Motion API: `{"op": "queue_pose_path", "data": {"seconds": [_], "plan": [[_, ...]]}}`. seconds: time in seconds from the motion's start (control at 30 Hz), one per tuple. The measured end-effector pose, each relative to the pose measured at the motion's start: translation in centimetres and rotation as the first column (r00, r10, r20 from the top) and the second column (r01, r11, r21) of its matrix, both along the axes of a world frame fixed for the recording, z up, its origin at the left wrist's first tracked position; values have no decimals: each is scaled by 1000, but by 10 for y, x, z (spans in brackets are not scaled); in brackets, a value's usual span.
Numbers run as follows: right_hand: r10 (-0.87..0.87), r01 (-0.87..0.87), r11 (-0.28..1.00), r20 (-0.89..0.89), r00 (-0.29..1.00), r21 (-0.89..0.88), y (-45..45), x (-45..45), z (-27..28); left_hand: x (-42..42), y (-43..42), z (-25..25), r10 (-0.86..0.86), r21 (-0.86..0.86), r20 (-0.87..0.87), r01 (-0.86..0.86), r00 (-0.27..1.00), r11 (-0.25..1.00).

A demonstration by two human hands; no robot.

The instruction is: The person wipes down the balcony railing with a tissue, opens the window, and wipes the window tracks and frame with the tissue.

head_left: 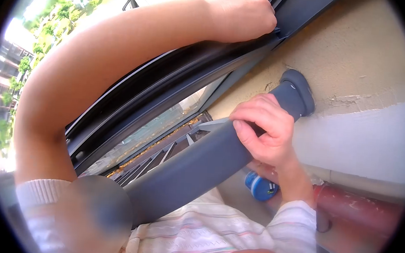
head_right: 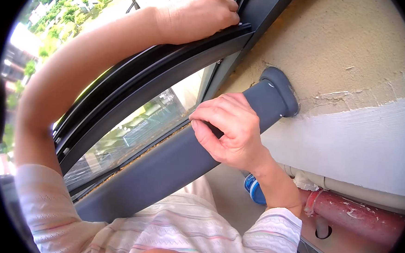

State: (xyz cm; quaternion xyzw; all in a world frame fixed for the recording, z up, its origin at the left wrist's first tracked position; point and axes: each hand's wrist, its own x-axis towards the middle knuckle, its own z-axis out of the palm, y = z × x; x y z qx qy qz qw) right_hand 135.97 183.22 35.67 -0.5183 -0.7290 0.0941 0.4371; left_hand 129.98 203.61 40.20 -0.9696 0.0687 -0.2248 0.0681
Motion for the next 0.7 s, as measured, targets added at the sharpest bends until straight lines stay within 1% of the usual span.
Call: {"op": "queue_pose_path", "data": {"seconds": [0.03, 0.13, 0.17, 0.27, 0.37, 0.47, 0.5, 0.6, 0.7], "plan": [[-7, 7, 1000, -6, 1000, 5, 0, 0, 0, 8, 3, 1, -52, 23, 8, 52, 999, 998], [-29, 29, 1000, -11, 1000, -3, -2, 0, -2, 11, 0, 5, 172, 27, -125, -170, 977, 985], [-35, 35, 999, -5, 999, -5, -2, 0, -1, 9, -2, 8, 139, 13, -138, -139, 981, 990], [-51, 51, 998, 8, 999, 29, -4, 0, -5, 12, -2, 6, 211, 80, -168, -200, 963, 977], [-56, 55, 998, 19, 998, 38, -5, -2, -4, -22, -14, 27, 240, -9, -391, -265, 888, 964], [-54, 54, 998, 11, 998, 40, -5, -3, -4, -31, -23, 23, 306, -51, -291, -334, 906, 941], [-57, 57, 998, -1, 998, 35, -5, -3, -4, -22, -16, 11, 269, -58, -221, -288, 937, 956], [-65, 65, 998, -12, 998, 23, -4, -4, -2, 11, 3, -4, 108, 54, -94, -103, 990, 993], [-76, 76, 997, -11, 997, 11, -6, -4, -3, 25, 1, 2, 185, 121, -133, -169, 974, 978]]}}
